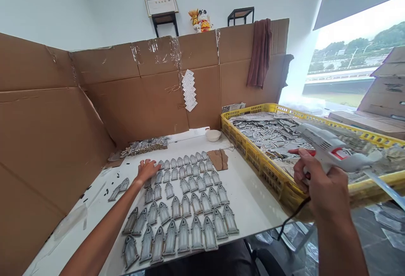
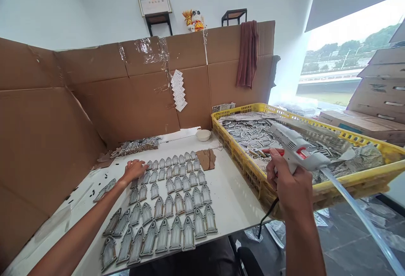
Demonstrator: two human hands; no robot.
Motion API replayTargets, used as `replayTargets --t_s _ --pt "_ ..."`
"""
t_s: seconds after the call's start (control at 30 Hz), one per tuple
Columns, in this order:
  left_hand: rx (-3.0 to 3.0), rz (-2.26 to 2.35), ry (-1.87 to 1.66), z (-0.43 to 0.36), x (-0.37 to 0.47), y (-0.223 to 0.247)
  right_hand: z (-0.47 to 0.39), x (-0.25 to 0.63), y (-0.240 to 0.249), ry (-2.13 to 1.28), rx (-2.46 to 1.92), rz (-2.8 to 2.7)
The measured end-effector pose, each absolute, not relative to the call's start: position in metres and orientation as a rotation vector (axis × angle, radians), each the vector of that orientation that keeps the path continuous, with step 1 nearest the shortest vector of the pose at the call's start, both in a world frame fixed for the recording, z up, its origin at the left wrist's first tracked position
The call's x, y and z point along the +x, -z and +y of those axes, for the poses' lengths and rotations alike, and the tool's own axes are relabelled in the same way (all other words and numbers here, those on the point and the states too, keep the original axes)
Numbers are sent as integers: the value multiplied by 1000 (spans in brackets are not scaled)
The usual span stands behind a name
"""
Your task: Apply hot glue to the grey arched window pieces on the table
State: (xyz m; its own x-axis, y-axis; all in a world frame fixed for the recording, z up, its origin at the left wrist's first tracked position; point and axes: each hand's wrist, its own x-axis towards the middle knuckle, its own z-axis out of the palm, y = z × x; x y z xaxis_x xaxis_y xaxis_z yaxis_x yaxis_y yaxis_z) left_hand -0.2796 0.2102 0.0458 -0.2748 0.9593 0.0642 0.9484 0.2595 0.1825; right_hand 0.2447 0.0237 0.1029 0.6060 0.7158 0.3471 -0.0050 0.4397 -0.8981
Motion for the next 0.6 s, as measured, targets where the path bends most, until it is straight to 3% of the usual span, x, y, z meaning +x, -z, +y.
replayTargets --t_s 0.3,0.6 --pt "1699 2486 -377 224 -249 -46 28 247 -96 -476 -1071 -816" --pt "1480 2059 -1090 195 -216 -77 8 221 -108 -522 -1166 -976"
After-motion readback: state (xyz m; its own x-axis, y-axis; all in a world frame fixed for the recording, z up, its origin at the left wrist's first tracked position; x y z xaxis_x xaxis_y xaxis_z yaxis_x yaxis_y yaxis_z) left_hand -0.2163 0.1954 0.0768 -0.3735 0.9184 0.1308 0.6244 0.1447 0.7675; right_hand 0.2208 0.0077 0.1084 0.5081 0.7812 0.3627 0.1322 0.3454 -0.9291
